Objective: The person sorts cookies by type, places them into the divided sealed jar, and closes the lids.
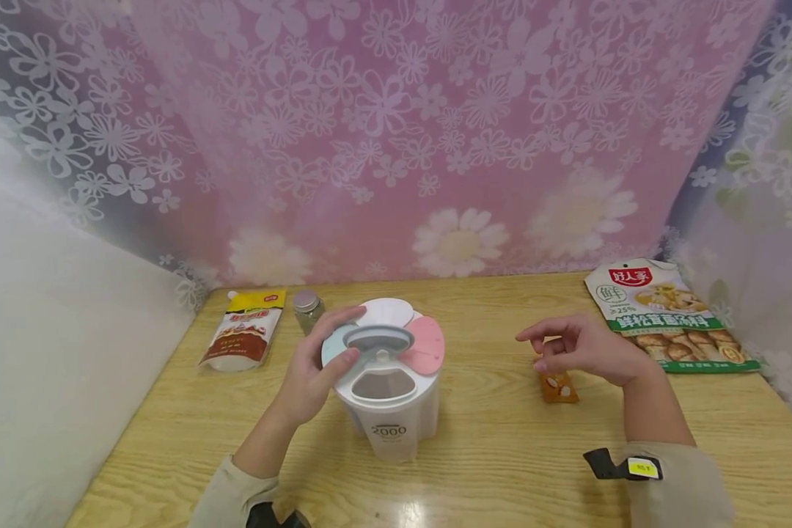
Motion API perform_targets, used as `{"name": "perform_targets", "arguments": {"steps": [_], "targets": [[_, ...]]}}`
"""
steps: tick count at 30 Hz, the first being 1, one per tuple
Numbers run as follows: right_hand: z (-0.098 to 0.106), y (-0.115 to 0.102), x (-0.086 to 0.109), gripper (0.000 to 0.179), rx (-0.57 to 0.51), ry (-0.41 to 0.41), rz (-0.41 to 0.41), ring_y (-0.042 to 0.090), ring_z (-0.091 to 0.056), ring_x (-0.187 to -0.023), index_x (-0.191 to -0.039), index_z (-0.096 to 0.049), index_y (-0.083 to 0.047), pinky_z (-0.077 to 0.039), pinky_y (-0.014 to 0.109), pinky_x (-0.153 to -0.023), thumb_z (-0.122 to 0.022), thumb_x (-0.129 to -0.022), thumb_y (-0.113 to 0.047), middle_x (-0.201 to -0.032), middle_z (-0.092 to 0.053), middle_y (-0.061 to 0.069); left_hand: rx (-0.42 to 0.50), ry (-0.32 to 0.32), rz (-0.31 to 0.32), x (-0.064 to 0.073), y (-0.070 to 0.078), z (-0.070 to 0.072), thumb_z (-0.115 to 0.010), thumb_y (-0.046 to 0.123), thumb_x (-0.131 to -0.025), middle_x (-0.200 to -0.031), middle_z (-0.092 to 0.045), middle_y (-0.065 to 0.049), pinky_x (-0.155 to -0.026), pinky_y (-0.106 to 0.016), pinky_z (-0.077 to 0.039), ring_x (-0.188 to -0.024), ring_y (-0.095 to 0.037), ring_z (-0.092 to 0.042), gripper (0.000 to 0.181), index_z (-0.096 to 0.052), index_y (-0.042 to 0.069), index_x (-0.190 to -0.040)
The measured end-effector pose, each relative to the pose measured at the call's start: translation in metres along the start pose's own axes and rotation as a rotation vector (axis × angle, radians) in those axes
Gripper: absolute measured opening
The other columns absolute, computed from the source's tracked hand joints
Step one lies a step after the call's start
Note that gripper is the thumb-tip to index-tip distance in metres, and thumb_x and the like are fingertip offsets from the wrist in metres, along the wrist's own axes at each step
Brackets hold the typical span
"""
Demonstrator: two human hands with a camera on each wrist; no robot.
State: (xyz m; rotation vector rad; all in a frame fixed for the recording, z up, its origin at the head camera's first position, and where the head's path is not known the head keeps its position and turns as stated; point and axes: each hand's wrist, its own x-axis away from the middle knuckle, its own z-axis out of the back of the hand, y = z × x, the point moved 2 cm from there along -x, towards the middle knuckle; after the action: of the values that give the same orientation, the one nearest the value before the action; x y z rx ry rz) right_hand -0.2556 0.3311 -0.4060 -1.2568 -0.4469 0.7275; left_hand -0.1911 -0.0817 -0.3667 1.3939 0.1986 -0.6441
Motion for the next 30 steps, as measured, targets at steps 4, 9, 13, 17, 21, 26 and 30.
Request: {"name": "perform_targets", "arguments": {"steps": [4,9,13,17,21,26,30], "targets": [[0.01,0.024,0.008,0.046,0.013,-0.01,-0.087,0.016,-0.054,-0.07,-0.139,-0.048,0.009,-0.052,0.04,-0.063,-0.057,-0.093,0.009,-0.097,-0.061,0.0,0.001,-0.003,0.0,0.0,0.0,0.0,-0.065,0.02,-0.095,-0.146,-0.045,-0.013,-0.092,-0.025,-0.053,-0.123,-0.023,-0.053,0.049,-0.053,0.008,-0.141],[0.019,0.042,0.02,0.052,0.009,0.014,-0.131,0.01,-0.052,-0.074,-0.142,-0.042,0.01,-0.053,0.037,-0.065,-0.058,-0.093,0.008,-0.101,-0.057,0.0,-0.006,-0.001,-0.003,-0.001,0.0,0.0,-0.065,0.02,-0.095,-0.146,-0.046,-0.012,-0.093,-0.025,-0.052,-0.123,-0.024,-0.053,0.049,-0.054,0.009,-0.141],[0.024,0.049,0.027,0.054,0.037,0.049,-0.17,0.003,-0.055,-0.089,-0.144,-0.044,0.004,-0.057,0.033,-0.074,-0.061,-0.093,0.005,-0.107,-0.057,-0.002,-0.005,0.001,0.003,-0.002,-0.001,0.001,-0.065,0.02,-0.095,-0.146,-0.046,-0.011,-0.094,-0.025,-0.052,-0.124,-0.024,-0.052,0.049,-0.054,0.01,-0.141],[0.027,0.058,0.032,0.056,0.085,0.081,-0.205,-0.001,-0.054,-0.093,-0.146,-0.046,-0.001,-0.055,0.027,-0.076,-0.064,-0.093,0.002,-0.11,-0.059,-0.004,-0.006,0.004,0.003,-0.001,-0.001,0.001,-0.065,0.02,-0.095,-0.145,-0.046,-0.012,-0.093,-0.025,-0.052,-0.124,-0.024,-0.052,0.049,-0.054,0.01,-0.141],[0.029,0.07,0.034,0.06,0.07,0.076,-0.228,-0.005,-0.053,-0.092,-0.148,-0.04,0.001,-0.054,0.025,-0.075,-0.064,-0.093,0.002,-0.104,-0.059,-0.01,-0.007,0.008,0.007,-0.001,-0.002,0.0,-0.065,0.02,-0.095,-0.145,-0.046,-0.012,-0.093,-0.025,-0.052,-0.124,-0.024,-0.052,0.049,-0.054,0.01,-0.141],[0.03,0.079,0.034,0.064,0.062,0.065,-0.254,0.003,-0.048,-0.079,-0.15,-0.036,0.004,-0.05,0.026,-0.07,-0.065,-0.093,0.001,-0.094,-0.053,-0.008,-0.003,0.01,0.018,0.0,-0.002,0.0,-0.066,0.02,-0.095,-0.145,-0.046,-0.01,-0.094,-0.025,-0.052,-0.125,-0.025,-0.052,0.049,-0.054,0.01,-0.141],[0.03,0.078,0.033,0.065,0.125,0.085,-0.302,-0.009,-0.049,-0.09,-0.149,-0.04,0.001,-0.05,0.02,-0.076,-0.069,-0.091,-0.005,-0.112,-0.055,-0.013,0.001,0.008,0.013,0.0,-0.002,-0.001,-0.065,0.019,-0.095,-0.145,-0.046,-0.011,-0.093,-0.025,-0.052,-0.124,-0.024,-0.052,0.049,-0.054,0.009,-0.141]]}}
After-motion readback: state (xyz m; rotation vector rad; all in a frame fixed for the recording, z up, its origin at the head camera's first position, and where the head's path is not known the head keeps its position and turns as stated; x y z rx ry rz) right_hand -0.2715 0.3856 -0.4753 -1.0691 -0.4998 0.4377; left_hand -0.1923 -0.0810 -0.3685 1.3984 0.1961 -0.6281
